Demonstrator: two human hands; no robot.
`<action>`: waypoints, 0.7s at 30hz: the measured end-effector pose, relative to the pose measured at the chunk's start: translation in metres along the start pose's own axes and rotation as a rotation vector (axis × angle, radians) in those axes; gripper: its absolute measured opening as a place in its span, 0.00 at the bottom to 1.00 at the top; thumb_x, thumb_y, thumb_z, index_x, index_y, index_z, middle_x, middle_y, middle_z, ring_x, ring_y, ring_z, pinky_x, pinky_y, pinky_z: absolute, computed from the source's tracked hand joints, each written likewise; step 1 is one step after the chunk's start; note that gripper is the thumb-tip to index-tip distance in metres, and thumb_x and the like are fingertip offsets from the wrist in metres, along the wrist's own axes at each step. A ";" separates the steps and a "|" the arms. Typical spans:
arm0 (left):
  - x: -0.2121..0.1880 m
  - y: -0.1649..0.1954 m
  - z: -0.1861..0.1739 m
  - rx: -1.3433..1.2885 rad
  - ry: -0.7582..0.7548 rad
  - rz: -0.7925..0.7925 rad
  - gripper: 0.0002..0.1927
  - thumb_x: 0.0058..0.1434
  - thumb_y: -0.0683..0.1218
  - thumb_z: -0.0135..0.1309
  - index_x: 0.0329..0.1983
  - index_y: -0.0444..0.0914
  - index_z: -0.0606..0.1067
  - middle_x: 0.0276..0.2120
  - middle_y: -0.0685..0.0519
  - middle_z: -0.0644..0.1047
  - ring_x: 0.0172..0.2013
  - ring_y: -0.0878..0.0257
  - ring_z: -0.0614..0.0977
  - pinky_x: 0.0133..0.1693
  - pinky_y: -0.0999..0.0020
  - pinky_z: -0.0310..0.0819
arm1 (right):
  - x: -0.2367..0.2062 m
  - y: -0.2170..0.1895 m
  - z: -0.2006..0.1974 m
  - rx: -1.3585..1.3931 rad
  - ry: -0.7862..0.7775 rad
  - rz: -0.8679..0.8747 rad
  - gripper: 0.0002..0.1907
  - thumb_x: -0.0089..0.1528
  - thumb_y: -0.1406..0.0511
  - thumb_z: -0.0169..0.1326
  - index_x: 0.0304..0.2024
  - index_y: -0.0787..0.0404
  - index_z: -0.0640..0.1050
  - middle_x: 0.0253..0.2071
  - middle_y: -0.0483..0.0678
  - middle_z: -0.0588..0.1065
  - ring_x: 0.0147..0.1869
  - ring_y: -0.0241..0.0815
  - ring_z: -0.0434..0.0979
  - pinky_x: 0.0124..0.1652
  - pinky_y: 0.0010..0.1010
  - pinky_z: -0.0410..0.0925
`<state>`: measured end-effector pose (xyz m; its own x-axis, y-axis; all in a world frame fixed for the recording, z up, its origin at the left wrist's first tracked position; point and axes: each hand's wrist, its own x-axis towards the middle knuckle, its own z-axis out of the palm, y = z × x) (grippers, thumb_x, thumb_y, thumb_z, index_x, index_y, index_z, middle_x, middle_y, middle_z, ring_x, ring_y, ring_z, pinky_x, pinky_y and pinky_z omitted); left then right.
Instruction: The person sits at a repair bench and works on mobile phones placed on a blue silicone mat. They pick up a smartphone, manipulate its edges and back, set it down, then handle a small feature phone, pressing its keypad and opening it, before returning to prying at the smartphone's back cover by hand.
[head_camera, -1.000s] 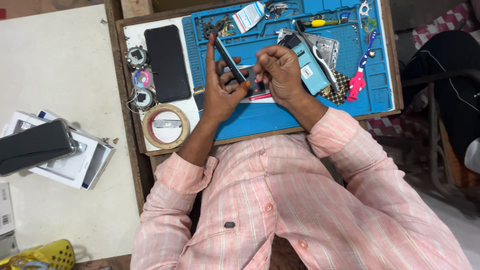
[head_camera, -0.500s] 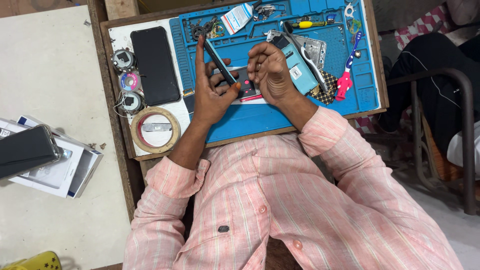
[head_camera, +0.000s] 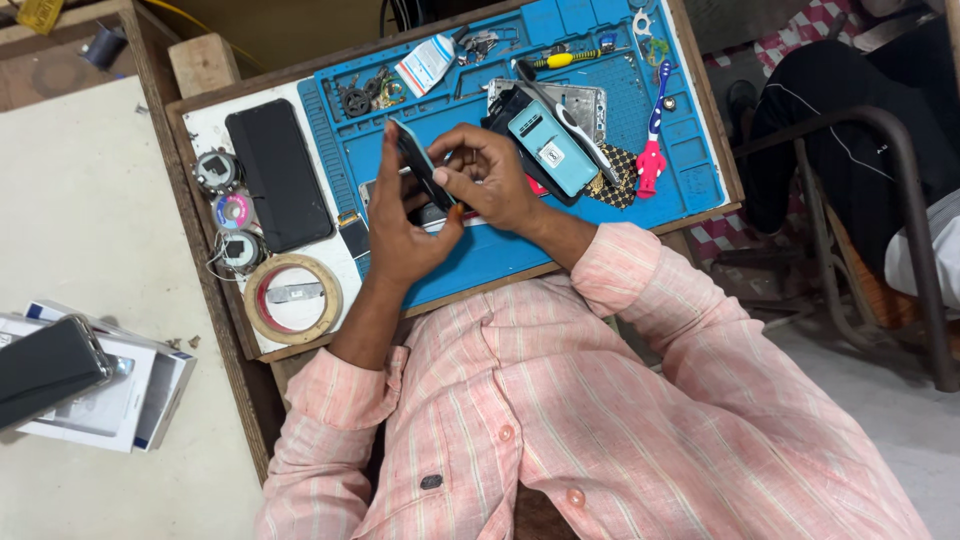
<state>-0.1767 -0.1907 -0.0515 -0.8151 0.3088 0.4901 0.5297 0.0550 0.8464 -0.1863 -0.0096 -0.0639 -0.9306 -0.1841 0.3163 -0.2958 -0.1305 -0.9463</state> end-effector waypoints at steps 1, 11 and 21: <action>0.000 0.002 0.001 0.085 0.002 0.042 0.58 0.52 0.36 0.65 0.81 0.40 0.45 0.58 0.42 0.73 0.49 0.54 0.86 0.49 0.65 0.86 | -0.001 -0.001 -0.001 -0.007 0.006 -0.009 0.12 0.69 0.68 0.58 0.53 0.67 0.75 0.48 0.47 0.75 0.45 0.29 0.78 0.42 0.20 0.72; -0.003 0.006 0.006 0.214 -0.004 0.075 0.55 0.52 0.41 0.63 0.80 0.36 0.48 0.56 0.40 0.73 0.51 0.51 0.82 0.49 0.61 0.81 | -0.010 -0.009 -0.001 -0.009 0.088 -0.094 0.28 0.66 0.74 0.52 0.69 0.66 0.65 0.56 0.48 0.70 0.43 0.28 0.72 0.41 0.21 0.69; 0.004 0.010 -0.008 0.232 0.025 0.066 0.56 0.50 0.41 0.61 0.80 0.32 0.46 0.61 0.34 0.72 0.55 0.43 0.81 0.54 0.56 0.79 | 0.003 -0.021 0.007 -0.240 0.025 -0.176 0.34 0.62 0.76 0.51 0.72 0.65 0.65 0.59 0.51 0.73 0.40 0.28 0.75 0.40 0.20 0.71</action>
<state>-0.1759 -0.1964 -0.0395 -0.7808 0.2959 0.5502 0.6196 0.2533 0.7430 -0.1813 -0.0143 -0.0430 -0.8646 -0.1545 0.4781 -0.4929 0.0762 -0.8667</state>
